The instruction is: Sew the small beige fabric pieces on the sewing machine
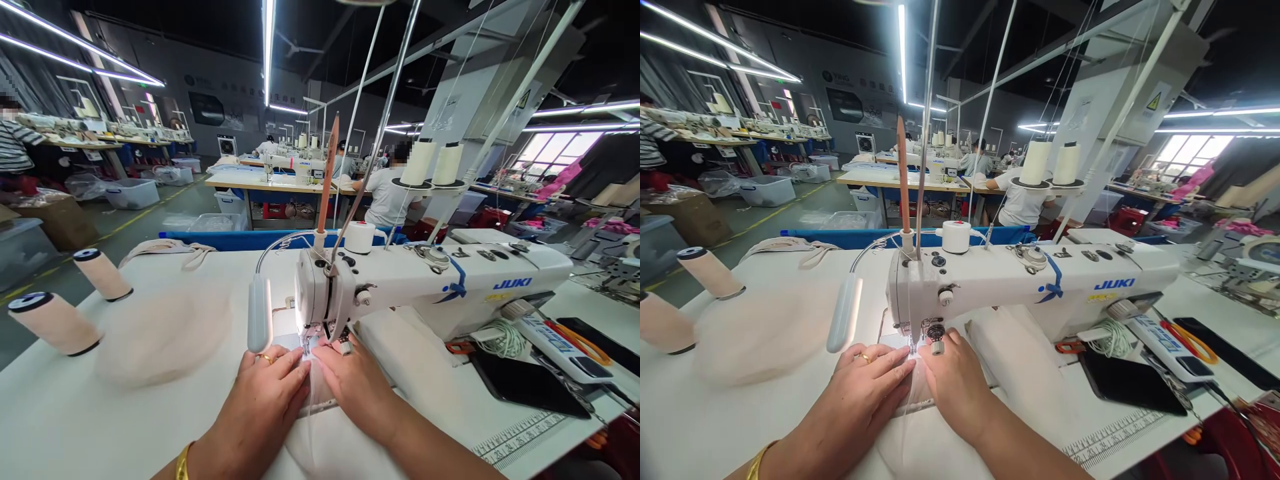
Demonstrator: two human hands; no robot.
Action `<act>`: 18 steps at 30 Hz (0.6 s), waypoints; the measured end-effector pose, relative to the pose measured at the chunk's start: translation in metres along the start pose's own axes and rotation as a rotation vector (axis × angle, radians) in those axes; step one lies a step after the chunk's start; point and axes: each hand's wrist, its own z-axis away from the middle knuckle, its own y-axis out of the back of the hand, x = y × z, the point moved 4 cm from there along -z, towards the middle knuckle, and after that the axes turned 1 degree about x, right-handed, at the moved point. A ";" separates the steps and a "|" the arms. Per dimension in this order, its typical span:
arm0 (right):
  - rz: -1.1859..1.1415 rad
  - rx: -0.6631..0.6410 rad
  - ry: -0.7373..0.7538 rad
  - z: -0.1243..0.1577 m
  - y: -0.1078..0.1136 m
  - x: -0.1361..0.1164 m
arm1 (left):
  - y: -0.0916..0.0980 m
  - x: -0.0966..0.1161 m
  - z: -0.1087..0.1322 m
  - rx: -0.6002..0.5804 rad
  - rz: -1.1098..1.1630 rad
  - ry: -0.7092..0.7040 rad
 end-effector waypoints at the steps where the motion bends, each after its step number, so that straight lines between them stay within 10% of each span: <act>1: -0.004 -0.008 0.004 0.000 0.001 -0.001 | 0.002 0.000 0.000 -0.008 0.010 0.011; 9: -0.267 -0.246 0.137 0.015 0.040 -0.012 | 0.016 0.002 0.011 -0.411 0.174 0.015; 13: -0.270 -0.373 0.181 0.018 0.043 -0.013 | 0.013 -0.001 0.009 -0.261 0.217 0.023; 18: -0.340 -0.238 0.128 0.010 0.034 -0.010 | 0.004 -0.006 -0.006 -0.125 0.363 0.131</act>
